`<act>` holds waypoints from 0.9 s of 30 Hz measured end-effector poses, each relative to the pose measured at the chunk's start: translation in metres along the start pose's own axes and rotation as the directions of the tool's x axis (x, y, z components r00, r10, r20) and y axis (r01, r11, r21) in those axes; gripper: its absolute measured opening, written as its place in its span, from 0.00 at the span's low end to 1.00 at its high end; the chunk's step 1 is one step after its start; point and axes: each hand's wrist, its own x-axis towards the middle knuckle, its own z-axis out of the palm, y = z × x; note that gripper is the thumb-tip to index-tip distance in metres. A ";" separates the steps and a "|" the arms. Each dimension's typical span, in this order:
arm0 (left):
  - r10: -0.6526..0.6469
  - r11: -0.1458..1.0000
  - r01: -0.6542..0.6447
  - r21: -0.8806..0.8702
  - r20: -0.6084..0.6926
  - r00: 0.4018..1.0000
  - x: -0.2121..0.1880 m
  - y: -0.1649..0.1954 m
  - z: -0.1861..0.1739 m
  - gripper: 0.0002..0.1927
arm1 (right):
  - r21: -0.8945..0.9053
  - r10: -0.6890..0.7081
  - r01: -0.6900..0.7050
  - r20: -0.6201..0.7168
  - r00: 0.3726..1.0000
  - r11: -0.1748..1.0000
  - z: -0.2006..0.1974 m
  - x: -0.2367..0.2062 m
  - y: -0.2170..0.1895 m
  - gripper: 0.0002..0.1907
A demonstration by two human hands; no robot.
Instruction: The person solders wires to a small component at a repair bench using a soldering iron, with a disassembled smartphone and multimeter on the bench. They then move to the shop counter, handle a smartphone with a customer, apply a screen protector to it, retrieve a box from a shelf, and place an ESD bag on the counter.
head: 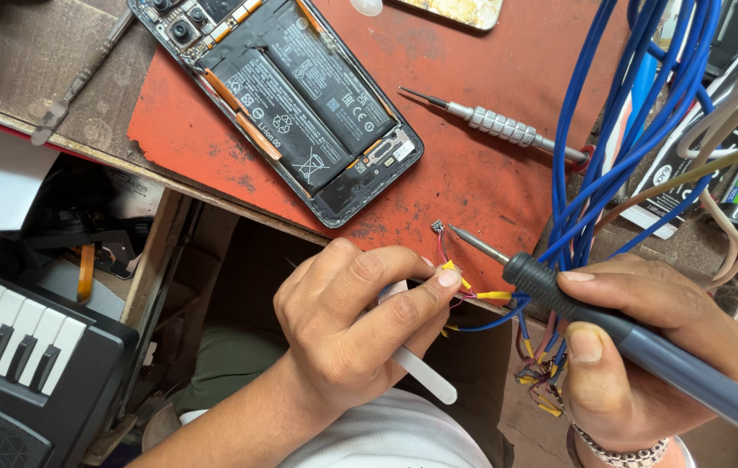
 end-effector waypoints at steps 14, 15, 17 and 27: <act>0.008 1.000 -0.008 -0.016 0.006 1.000 -0.004 -0.004 0.001 0.13 | -0.008 -0.004 0.004 -0.020 1.000 1.000 0.001 -0.002 0.002 0.18; 0.009 1.000 -0.009 -0.018 0.005 1.000 -0.004 -0.004 0.001 0.13 | -0.006 -0.005 0.004 -0.020 1.000 1.000 0.001 -0.002 0.002 0.17; 0.010 1.000 -0.010 -0.019 0.005 1.000 -0.005 -0.005 0.002 0.13 | 0.000 0.003 -0.003 -0.022 1.000 1.000 0.002 -0.002 0.001 0.17; 0.011 1.000 -0.011 -0.024 0.015 1.000 -0.006 -0.008 0.003 0.13 | 0.066 0.043 -0.039 -0.064 0.997 0.997 0.010 0.000 -0.004 0.18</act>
